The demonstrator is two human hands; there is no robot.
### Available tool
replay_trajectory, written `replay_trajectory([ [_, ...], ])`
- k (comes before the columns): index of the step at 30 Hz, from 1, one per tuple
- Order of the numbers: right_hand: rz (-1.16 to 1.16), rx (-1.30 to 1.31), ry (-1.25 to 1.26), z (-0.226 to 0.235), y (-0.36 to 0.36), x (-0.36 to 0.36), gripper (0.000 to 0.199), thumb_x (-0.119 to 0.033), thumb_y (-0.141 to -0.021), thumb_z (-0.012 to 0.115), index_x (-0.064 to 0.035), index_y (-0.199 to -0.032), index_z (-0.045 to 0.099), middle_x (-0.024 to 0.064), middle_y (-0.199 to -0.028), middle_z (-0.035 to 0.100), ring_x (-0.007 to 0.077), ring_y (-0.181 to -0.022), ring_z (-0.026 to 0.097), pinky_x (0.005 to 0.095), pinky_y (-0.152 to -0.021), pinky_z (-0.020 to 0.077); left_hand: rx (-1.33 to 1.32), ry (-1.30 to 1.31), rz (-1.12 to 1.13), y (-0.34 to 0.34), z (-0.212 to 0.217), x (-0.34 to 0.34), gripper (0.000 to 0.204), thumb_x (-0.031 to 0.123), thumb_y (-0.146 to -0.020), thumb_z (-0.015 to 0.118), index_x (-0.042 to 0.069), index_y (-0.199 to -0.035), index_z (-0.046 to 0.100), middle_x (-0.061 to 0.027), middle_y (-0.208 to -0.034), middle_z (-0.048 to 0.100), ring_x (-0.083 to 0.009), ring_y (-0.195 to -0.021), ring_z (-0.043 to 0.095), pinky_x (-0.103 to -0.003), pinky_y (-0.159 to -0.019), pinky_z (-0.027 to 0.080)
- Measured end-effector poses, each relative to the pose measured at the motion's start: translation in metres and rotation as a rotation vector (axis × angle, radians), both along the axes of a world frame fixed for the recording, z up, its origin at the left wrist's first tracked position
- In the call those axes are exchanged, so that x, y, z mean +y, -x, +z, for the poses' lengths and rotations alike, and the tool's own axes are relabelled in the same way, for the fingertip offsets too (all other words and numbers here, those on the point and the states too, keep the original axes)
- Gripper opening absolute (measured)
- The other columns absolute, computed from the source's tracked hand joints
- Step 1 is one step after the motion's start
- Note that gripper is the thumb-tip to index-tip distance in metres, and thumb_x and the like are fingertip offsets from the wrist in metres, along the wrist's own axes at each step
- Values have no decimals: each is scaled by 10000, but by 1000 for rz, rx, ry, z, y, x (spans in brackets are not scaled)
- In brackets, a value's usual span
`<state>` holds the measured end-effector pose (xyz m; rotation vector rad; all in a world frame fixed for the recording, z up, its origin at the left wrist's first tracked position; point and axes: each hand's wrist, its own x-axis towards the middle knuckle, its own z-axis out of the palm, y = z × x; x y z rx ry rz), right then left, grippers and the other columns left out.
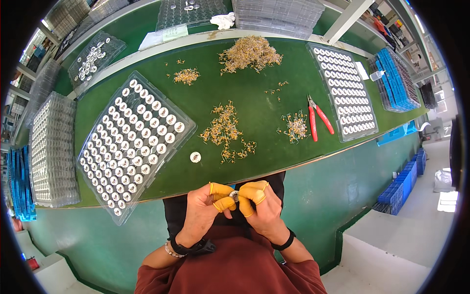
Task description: Assembling small electronic components by inserting small pins into housings on a tray.
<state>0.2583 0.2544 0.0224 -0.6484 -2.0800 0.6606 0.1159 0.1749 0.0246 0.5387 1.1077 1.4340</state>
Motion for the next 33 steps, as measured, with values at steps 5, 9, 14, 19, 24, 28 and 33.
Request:
replay_trajectory([
  [5,63,-19,47,2,-2,3,265,82,-741,704,-25,-944,571,130,-867,623,299,-725,608,347,-632,513,136,1,-4,-1,1,2,133,-13,-855,669,-34,-983,641,-77,-865,661,-125,-729,632,-242,-583,532],
  [9,175,93,241,2,-2,7,264,72,-759,705,-27,-959,564,141,-910,630,288,-738,617,343,-655,517,943,-291,50,3,7,1,162,-34,-784,720,-36,-933,656,-73,-828,654,-127,-720,632,-261,-574,512],
  [14,154,171,643,-8,-1,1,261,38,-777,729,-12,-998,600,109,-937,646,191,-820,646,288,-730,524,430,-86,17,12,10,-2,125,-13,-816,707,-14,-936,671,-67,-857,652,-95,-673,608,-232,-543,504],
  [19,-29,275,729,0,-3,9,122,11,-889,608,-21,-1002,575,55,-897,609,127,-794,586,243,-718,490,577,-12,180,79,22,6,123,-35,-836,660,12,-948,679,-55,-853,647,-88,-621,578,-218,-480,470],
  [24,-70,272,740,-11,-1,21,105,24,-897,581,-16,-994,570,49,-865,608,115,-760,587,238,-706,488,826,112,509,182,42,37,224,-157,-790,514,-73,-966,622,-88,-746,650,-108,-528,573,-236,-413,461],
  [28,-112,213,676,-21,-1,25,105,27,-894,591,-11,-991,576,42,-860,612,110,-762,605,230,-700,500,1099,320,523,234,50,72,108,-2,-776,693,-44,-869,658,-126,-732,680,-154,-555,613,-303,-483,486],
  [33,-127,157,612,-26,-7,25,104,28,-895,596,-8,-991,581,41,-850,619,108,-753,619,228,-697,512,1516,334,556,269,16,98,86,48,-744,712,9,-817,689,-176,-737,676,-312,-708,674,-400,-662,508],
])
